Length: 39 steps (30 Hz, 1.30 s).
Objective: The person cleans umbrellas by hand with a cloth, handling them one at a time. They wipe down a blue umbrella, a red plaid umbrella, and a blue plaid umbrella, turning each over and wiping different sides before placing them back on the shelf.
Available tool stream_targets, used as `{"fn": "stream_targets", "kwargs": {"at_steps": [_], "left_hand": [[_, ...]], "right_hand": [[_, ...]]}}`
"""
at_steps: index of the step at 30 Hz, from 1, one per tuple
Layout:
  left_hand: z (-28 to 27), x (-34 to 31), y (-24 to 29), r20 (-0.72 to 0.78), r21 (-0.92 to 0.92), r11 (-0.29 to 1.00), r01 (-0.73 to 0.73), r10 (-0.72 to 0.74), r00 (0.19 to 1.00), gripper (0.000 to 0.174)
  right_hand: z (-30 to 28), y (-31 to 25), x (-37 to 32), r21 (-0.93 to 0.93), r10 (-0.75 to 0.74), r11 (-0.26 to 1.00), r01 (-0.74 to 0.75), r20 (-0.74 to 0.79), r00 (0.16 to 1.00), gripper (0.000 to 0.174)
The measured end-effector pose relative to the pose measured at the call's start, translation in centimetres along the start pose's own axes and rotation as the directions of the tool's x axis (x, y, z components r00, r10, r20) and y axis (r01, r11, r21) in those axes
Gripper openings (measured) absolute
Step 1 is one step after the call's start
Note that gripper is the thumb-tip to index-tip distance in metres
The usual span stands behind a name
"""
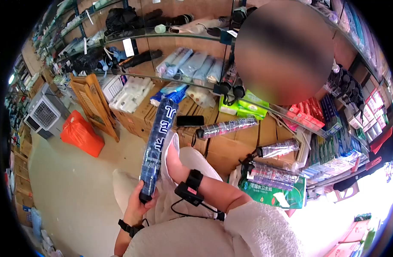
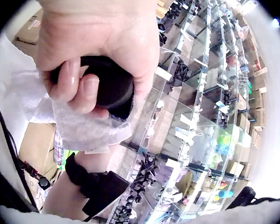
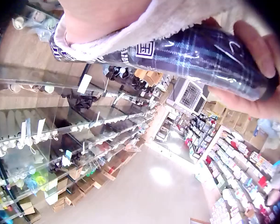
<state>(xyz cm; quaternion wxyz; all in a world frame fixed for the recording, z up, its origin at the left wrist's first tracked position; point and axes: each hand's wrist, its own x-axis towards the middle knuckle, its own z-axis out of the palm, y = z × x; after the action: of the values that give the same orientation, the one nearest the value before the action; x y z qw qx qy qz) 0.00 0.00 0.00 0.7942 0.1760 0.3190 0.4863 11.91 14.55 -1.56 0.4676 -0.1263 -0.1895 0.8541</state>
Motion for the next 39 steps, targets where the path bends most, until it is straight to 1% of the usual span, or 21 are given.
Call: {"fn": "stream_targets", "kwargs": {"at_steps": [2, 3, 5, 6, 7, 8, 11, 14, 17, 20, 25, 28, 30, 31, 33, 34, 35, 36, 37, 38, 39], "left_hand": [[0.7, -1.2, 1.4, -0.035, 0.075, 0.996, -0.042, 0.044, 0.998, 0.045], [0.2, 2.3, 0.7, 0.03, 0.093, 0.991, -0.097, 0.095, 0.995, 0.045], [0.2, 1.8, -0.6, -0.08, 0.042, 0.999, -0.021, 0.024, 0.996, 0.042], [-0.3, 0.8, -0.8, -0.06, -0.021, 1.0, 0.019, -0.021, 0.998, 0.041], [-0.3, 0.6, -0.3, -0.061, -0.001, 1.0, 0.001, -0.001, 0.998, 0.041], [-0.3, 0.5, -0.2, -0.015, -0.023, 1.0, 0.008, -0.009, 1.0, 0.041], [-0.3, 0.3, -0.6, 0.035, -0.054, 0.999, 0.005, -0.003, 0.999, 0.04], [-1.0, 1.1, -1.0, 0.074, -0.059, 0.998, 0.017, -0.013, 0.997, 0.039], [-1.4, 1.4, -1.1, 0.094, -0.064, 0.998, 0.023, -0.017, 0.995, 0.038], [-0.6, 0.9, -1.4, 0.017, -0.057, 0.998, -0.002, 0.003, 1.0, 0.038], [-0.4, 0.8, -1.3, 0.001, -0.062, 0.998, 0.016, -0.016, 1.0, 0.039], [-0.4, 0.9, -1.0, -0.033, -0.04, 0.999, 0.009, -0.011, 0.999, 0.039], [-0.8, 0.4, -0.8, -0.078, -0.044, 0.999, 0.0, -0.003, 0.997, 0.039], [-1.0, 0.3, -0.6, -0.073, -0.036, 0.999, 0.021, -0.023, 0.997, 0.039], [-0.7, -0.3, -0.7, -0.116, -0.092, 0.995, -0.023, 0.013, 0.993, 0.039], [-0.3, -0.1, -0.5, -0.14, -0.045, 0.998, -0.052, 0.045, 0.989, 0.039], [-0.1, 0.0, -0.2, -0.17, 0.003, 0.997, -0.081, 0.08, 0.982, 0.039], [-0.2, 0.1, 0.4, -0.127, 0.002, 0.984, -0.181, 0.179, 0.976, 0.039], [-0.4, 0.0, 1.1, -0.087, 0.006, 0.964, -0.267, 0.267, 0.96, 0.039], [-0.6, -0.6, 2.0, -0.133, -0.025, 0.953, -0.301, 0.295, 0.946, 0.039], [-0.9, -1.6, 2.9, -0.106, -0.012, 0.935, -0.356, 0.352, 0.93, 0.04]], "right_hand": [[2.5, 0.6, -0.4, -0.134, -0.088, 0.989, 0.068, -0.145, 0.985, 0.048], [0.4, -0.7, 0.9, -0.153, -0.14, 0.982, 0.113, -0.178, 0.974, 0.046], [1.8, -1.7, -1.0, -0.02, 0.045, 0.998, -0.052, -0.249, 0.968, 0.047], [1.8, -1.1, -1.4, -0.059, 0.035, 0.997, -0.049, -0.225, 0.974, 0.048], [1.6, -0.7, -1.2, -0.103, 0.013, 0.994, -0.034, -0.196, 0.98, 0.05], [1.2, -0.5, -0.9, -0.019, 0.102, 0.994, -0.109, -0.218, 0.971, 0.052], [1.6, -0.8, -1.4, -0.037, 0.142, 0.987, -0.156, -0.261, 0.955, 0.052], [-1.4, 0.1, -0.2, -0.111, 0.068, 0.99, -0.085, -0.147, 0.987, 0.055], [-1.8, 0.0, 0.0, -0.179, 0.009, 0.984, -0.025, -0.085, 0.996, 0.06], [-1.4, -0.1, -1.1, -0.107, 0.138, 0.983, -0.148, -0.091, 0.986, 0.062], [-1.9, 0.2, -0.9, -0.052, 0.182, 0.981, -0.189, -0.119, 0.976, 0.063], [-2.5, 0.5, -0.8, -0.062, 0.175, 0.982, -0.176, -0.027, 0.984, 0.065], [-2.3, 1.1, -0.9, -0.072, 0.095, 0.992, -0.1, -0.071, 0.993, 0.049], [-2.1, 1.2, -1.2, -0.083, 0.134, 0.987, -0.139, -0.068, 0.989, 0.049], [-1.6, 1.3, -2.0, -0.186, 0.06, 0.981, -0.054, 0.029, 0.998, 0.052], [-2.7, 1.1, -0.7, -0.341, 0.046, 0.939, -0.049, -0.017, 0.999, 0.065], [-0.1, -0.4, -1.1, -0.467, 0.069, 0.884, -0.029, 0.069, 0.995, 0.061], [1.2, -1.4, -0.7, -0.497, 0.157, 0.863, -0.093, 0.088, 0.984, 0.061], [2.2, -2.3, -0.1, -0.596, 0.215, 0.793, -0.127, 0.079, 0.973, 0.059], [3.1, -2.9, 0.5, -0.675, 0.255, 0.723, -0.143, 0.069, 0.964, 0.058], [4.2, -2.6, 1.0, -0.738, 0.285, 0.657, -0.152, 0.057, 0.957, 0.056]]}}
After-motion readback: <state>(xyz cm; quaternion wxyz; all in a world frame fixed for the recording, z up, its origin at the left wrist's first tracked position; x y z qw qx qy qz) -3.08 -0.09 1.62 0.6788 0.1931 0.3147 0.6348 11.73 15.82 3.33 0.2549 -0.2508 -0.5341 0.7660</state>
